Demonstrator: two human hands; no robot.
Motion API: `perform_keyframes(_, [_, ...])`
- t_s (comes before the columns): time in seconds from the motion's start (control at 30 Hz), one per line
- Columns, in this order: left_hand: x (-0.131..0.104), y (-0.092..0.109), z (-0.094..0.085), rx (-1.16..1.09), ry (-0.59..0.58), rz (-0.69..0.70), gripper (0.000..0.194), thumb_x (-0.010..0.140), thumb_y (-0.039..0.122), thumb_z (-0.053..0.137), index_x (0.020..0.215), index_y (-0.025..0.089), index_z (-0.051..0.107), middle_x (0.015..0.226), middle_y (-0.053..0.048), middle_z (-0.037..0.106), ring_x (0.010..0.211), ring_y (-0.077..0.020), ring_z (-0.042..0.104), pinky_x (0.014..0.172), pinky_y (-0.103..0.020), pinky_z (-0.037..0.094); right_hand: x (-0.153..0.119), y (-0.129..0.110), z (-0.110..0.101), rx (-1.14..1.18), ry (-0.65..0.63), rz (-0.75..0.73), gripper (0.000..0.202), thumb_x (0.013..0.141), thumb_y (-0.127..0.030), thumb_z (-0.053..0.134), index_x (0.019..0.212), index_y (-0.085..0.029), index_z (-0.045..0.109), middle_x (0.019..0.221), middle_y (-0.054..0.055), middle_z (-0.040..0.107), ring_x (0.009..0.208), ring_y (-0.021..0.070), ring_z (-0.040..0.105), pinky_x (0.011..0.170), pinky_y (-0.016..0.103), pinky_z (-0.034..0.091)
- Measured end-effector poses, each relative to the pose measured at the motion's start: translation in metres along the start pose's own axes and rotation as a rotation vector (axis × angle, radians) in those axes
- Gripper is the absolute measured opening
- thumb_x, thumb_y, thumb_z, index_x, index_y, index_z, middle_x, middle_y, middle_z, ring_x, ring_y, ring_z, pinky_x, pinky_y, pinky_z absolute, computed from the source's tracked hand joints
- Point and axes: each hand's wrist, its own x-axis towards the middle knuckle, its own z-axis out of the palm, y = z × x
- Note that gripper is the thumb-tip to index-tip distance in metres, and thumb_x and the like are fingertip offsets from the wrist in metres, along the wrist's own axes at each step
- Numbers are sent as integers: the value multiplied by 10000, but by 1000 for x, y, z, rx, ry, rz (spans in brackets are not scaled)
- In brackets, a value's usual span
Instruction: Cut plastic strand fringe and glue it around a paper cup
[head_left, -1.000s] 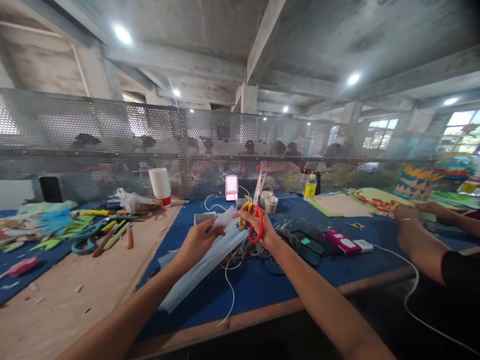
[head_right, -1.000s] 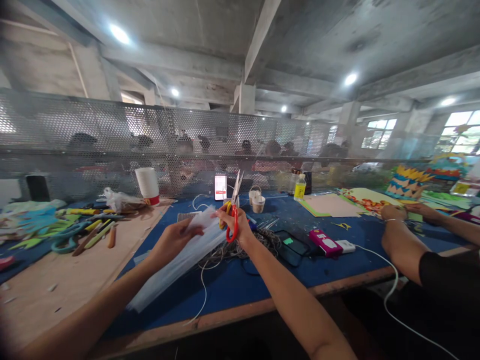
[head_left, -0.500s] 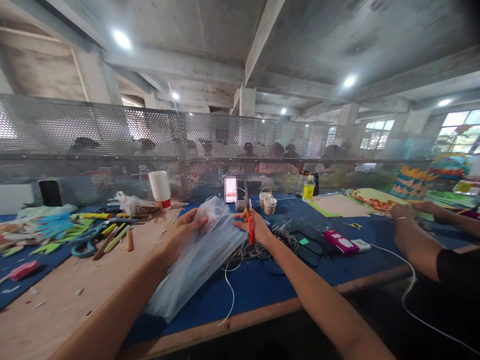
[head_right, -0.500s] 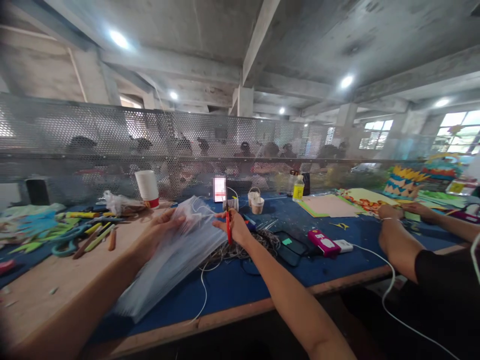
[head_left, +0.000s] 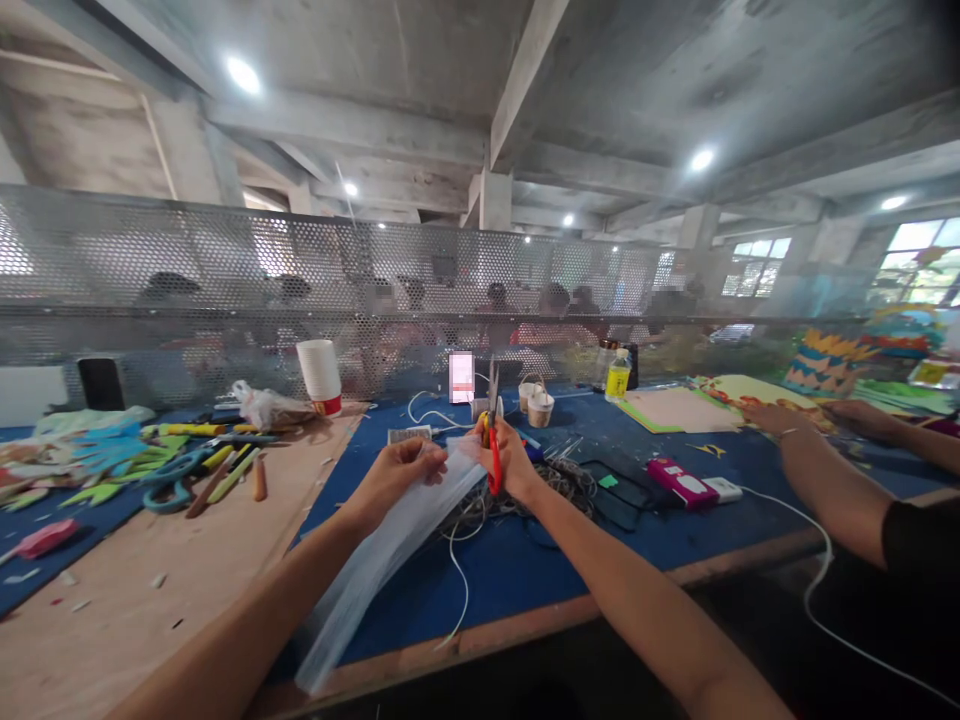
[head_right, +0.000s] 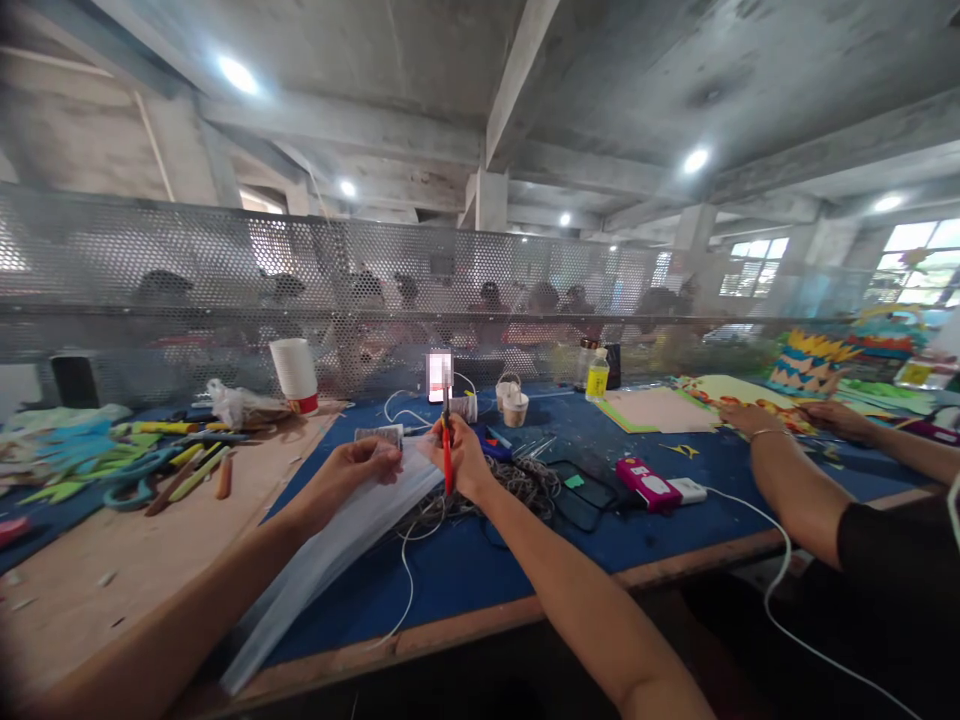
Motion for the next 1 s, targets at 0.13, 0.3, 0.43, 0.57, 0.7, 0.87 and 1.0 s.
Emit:
perform_keyframes(0.13, [-2,2,-2,25,-46,-79,391,661,397,838,951,178,694,687,18,634,602,-139,567,607,-266,434,1,-3,-3,67,26,-7,370,635,-365,824,814,-232,530,819,-5,661,721,166,628,671,288,490])
perform_keyframes(0.3, [-1,2,0,204,-72,-88,380,663,430,801,920,159,731,675,-3,643,604,-162,570,587,-279,419,4,2,-6,182,-35,12,393,623,-424,832,828,-244,549,802,6,673,783,222,686,670,324,526])
perform_keyframes(0.43, [3,-5,-3,203,-3,-33,302,687,424,761,813,159,687,773,-48,715,576,-153,579,580,-288,443,4,2,-6,196,-98,5,398,608,-417,836,811,-239,544,799,4,665,793,225,692,666,317,523])
perform_keyframes(0.57, [7,-9,-6,172,-4,-14,216,730,347,708,813,165,626,811,-68,748,492,-125,548,520,-274,432,0,-3,-5,140,-110,25,387,625,-422,821,813,-246,533,775,-2,658,773,212,676,662,305,505])
perform_keyframes(0.7, [6,-6,-4,171,1,-63,277,697,336,735,890,171,624,703,-20,700,479,-122,513,478,-253,380,2,0,-6,81,-49,34,376,638,-424,813,825,-241,543,763,-8,661,696,181,642,645,297,485])
perform_keyframes(0.87, [5,-5,-6,319,-53,-52,371,622,397,799,892,170,685,540,69,500,495,-130,456,486,-251,318,4,1,-7,85,-6,28,366,626,-405,829,787,-231,551,724,-14,659,651,164,625,623,281,472])
perform_keyframes(1.0, [4,-6,-9,477,0,25,254,673,390,736,793,172,686,596,33,568,563,-162,514,549,-273,350,3,-1,-7,149,-61,40,365,611,-368,841,804,-226,565,777,-3,671,714,181,659,656,282,483])
